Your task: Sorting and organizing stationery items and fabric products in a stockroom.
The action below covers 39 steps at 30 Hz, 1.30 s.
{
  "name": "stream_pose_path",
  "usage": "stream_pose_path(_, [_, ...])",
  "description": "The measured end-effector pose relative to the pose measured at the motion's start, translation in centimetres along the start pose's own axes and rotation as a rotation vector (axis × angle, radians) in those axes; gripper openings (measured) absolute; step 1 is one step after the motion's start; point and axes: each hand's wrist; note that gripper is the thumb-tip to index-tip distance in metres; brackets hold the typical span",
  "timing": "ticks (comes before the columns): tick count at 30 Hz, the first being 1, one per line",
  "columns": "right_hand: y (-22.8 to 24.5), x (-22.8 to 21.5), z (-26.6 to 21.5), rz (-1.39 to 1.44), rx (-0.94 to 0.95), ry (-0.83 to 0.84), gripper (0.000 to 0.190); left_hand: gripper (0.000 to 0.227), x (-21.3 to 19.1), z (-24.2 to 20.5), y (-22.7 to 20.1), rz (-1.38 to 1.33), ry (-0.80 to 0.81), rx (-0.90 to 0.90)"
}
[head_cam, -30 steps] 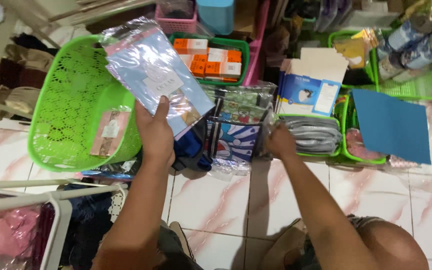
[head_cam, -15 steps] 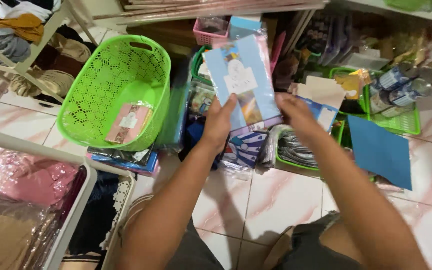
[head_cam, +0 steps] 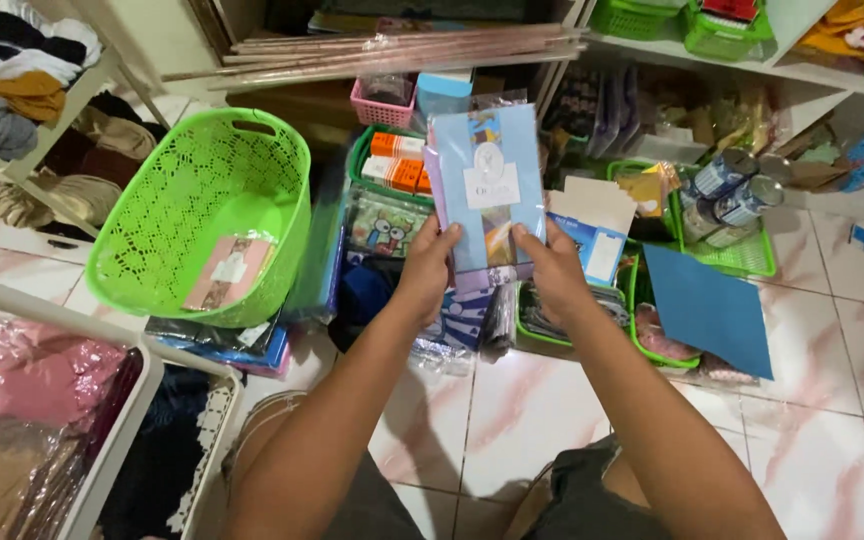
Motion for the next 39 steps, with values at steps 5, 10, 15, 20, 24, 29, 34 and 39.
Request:
stream_pose_path(5, [0.6,1.8,-0.3,-0.053,-0.167,-0.053,0.033,0.033,0.7,-0.9,-0.2,0.159,-0.091,0.160])
stream_pose_path(10, [0.3,2.5,0.4,-0.145,-0.278,-0.152,0.027,0.034,0.7,-1.7,-2.3,-0.084,-0.110,0.183])
stream_pose_path(15, [0.1,2.9,1.0,0.010,-0.139,-0.026,0.028,0.029,-0.2,-2.1,-3.3,0.268,-0.313,0.268])
stream_pose_path(20, [0.2,4.6,2.4,-0.028,-0.173,0.010,0.025,0.024,-2.5,-0.8,-3.1,0.206,-0.410,0.310])
stream_pose_path(24, [0.0,5.6,3.4,0.048,-0.189,-0.054,0.025,0.027,-2.5,-2.6,-6.1,-0.027,-0.316,0.417])
stream_pose_path(29, [2.3,7.4,3.3,0.193,-0.176,-0.039,0.026,0.025,-3.1,-3.9,-7.9,0.066,-0.371,0.358])
stream_pose_path(34, [0.6,9.2,3.8,0.212,-0.221,-0.022,0.028,0.032,-3.1,-5.8,-9.0,0.225,-0.363,0.220])
stream_pose_path(39, [-0.5,10.8,5.9,0.312,-0.218,-0.101,0.035,0.024,-5.1,-6.2,-10.4,0.297,-0.480,0.359])
Point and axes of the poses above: each hand's wrist, its own z-axis towards the middle knuckle, its own x-axis out of the palm, y = z × x, and after that the axes turned 7 degrees about -x, right-handed
